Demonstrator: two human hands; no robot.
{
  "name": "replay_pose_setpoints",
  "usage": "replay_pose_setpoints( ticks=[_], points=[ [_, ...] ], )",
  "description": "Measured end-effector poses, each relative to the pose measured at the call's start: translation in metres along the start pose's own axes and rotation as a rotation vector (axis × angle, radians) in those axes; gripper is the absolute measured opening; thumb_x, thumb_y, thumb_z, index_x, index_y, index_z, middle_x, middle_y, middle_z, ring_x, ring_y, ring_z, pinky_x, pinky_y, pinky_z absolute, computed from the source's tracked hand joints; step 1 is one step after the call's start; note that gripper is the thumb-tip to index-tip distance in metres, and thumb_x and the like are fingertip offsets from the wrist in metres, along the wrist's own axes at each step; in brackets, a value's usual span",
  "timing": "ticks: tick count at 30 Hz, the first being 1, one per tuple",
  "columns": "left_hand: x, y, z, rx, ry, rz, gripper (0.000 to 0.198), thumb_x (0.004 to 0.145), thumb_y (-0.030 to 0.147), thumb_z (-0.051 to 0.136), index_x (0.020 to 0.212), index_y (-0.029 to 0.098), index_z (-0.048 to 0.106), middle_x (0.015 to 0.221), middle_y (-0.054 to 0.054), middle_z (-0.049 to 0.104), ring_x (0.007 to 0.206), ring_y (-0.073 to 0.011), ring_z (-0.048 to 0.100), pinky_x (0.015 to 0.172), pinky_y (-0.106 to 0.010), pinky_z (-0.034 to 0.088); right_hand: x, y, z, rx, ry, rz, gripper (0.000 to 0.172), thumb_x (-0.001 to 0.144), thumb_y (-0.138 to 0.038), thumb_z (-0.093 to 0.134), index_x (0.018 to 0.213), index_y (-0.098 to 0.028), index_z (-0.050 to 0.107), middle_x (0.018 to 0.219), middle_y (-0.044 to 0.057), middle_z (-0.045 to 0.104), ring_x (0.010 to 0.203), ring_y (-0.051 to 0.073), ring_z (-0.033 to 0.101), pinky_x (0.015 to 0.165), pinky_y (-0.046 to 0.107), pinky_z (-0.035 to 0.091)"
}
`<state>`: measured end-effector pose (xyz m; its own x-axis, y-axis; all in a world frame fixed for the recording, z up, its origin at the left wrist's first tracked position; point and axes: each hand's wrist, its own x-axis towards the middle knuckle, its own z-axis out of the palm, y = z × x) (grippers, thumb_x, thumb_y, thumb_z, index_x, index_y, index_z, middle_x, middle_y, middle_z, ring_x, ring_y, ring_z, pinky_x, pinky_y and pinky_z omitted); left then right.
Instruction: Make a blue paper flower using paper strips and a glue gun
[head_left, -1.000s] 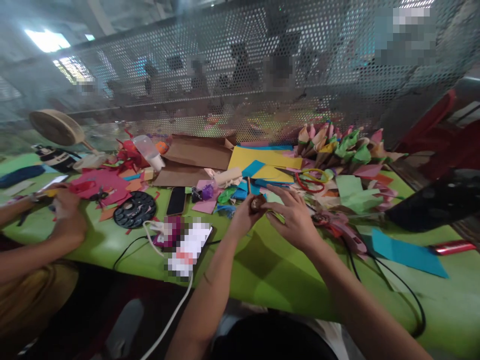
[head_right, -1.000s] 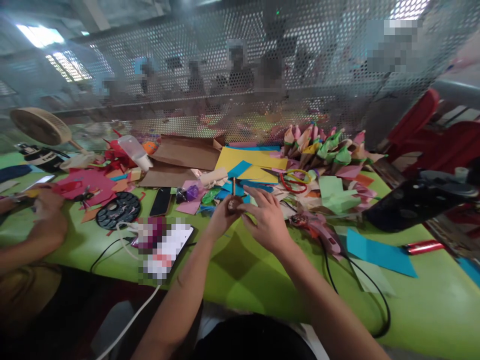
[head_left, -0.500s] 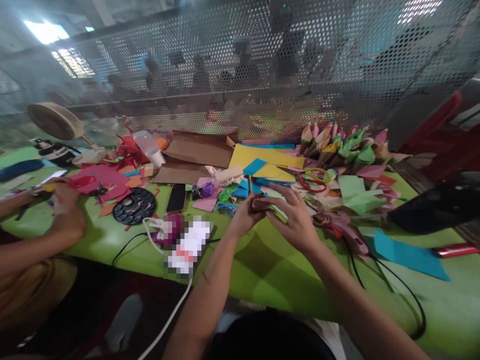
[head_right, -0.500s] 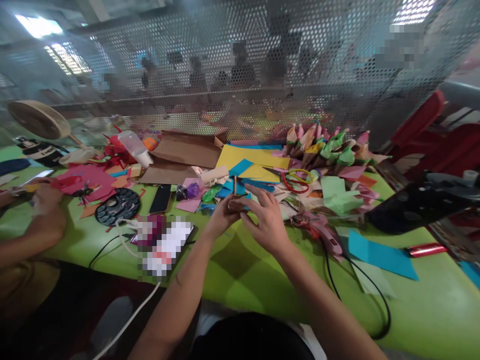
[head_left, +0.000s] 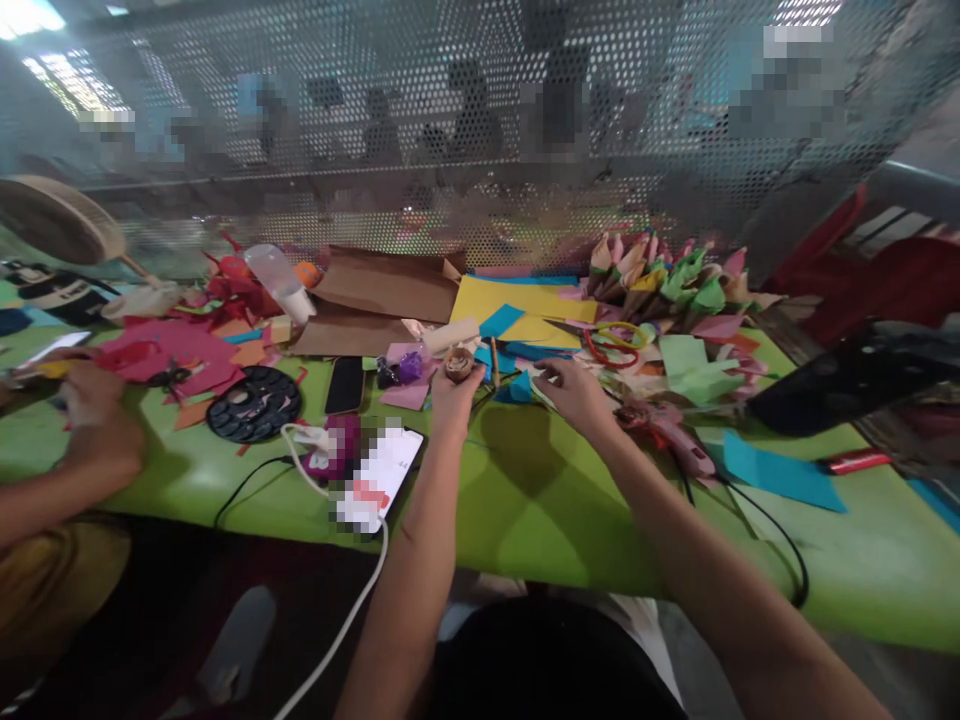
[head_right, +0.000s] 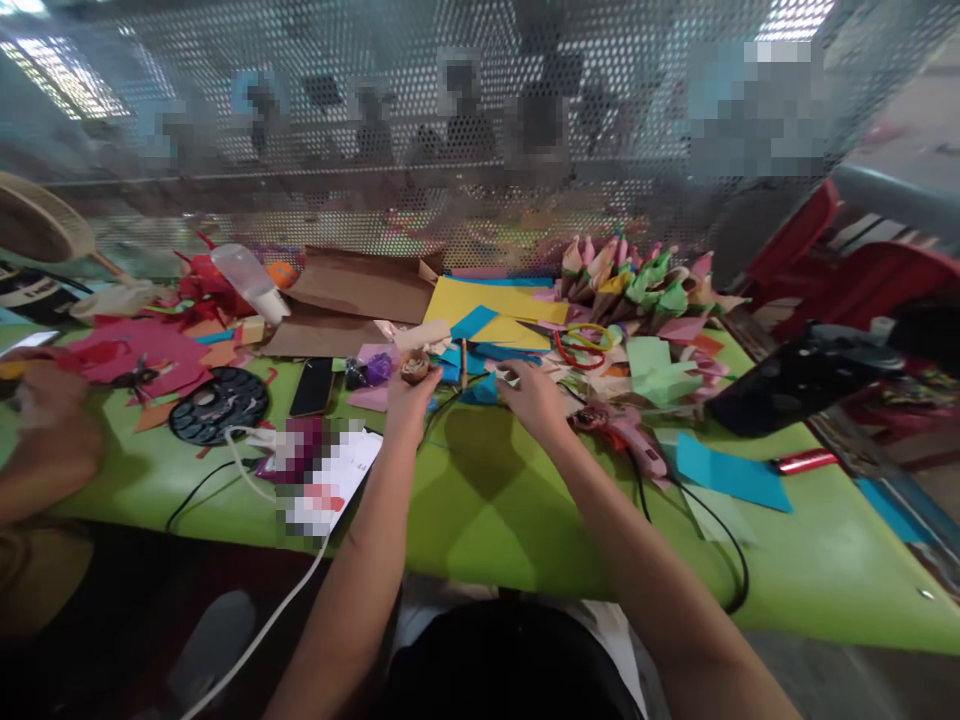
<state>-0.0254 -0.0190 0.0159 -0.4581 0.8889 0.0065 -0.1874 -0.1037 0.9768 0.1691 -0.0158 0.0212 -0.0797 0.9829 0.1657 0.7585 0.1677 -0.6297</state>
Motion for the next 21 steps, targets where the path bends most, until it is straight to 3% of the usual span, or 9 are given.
replay_pose_setpoints(
  ticks=[4,10,16,21],
  points=[
    [0.001,-0.005,0.001,0.002,0.010,-0.003,0.028,0.060,0.022,0.082,0.083,0.017,0.068,0.075,-0.002,0.071,0.078,-0.0190,0.068,0.078,-0.031,0.054,0.009,-0.006,0.021,-0.093,-0.011,0.117,0.026,0.085,-0.032,0.070,0.108,-0.020,0.071,0.102,0.013,0.076,0.097,0.030,0.069,0.079,0.035,0.047],
    [-0.001,-0.005,0.000,0.001,-0.017,-0.008,0.020,0.063,0.018,0.079,0.080,0.017,0.068,0.075,-0.001,0.070,0.079,-0.0189,0.067,0.080,-0.032,0.053,0.012,-0.004,0.039,-0.012,-0.002,0.189,0.044,0.077,-0.020,0.073,0.120,-0.022,0.066,0.101,0.011,0.077,0.098,0.030,0.068,0.077,0.033,0.044],
    [0.000,-0.008,0.002,-0.051,-0.039,-0.014,0.018,0.065,0.014,0.080,0.078,0.017,0.069,0.076,0.000,0.071,0.080,-0.0173,0.066,0.081,-0.030,0.051,0.018,0.004,0.032,0.336,-0.009,0.184,0.024,0.071,-0.030,0.074,0.093,-0.020,0.070,0.075,0.003,0.070,0.073,0.021,0.063,0.066,0.030,0.043],
    [-0.002,-0.014,0.007,-0.094,-0.123,-0.052,0.025,0.063,0.023,0.086,0.083,0.016,0.072,0.074,0.000,0.071,0.072,-0.0135,0.063,0.068,-0.024,0.049,0.013,0.002,0.012,0.722,-0.040,0.123,0.039,0.061,-0.051,0.081,0.082,-0.020,0.069,0.070,0.000,0.065,0.057,0.013,0.051,0.056,0.028,0.040]
  ],
)
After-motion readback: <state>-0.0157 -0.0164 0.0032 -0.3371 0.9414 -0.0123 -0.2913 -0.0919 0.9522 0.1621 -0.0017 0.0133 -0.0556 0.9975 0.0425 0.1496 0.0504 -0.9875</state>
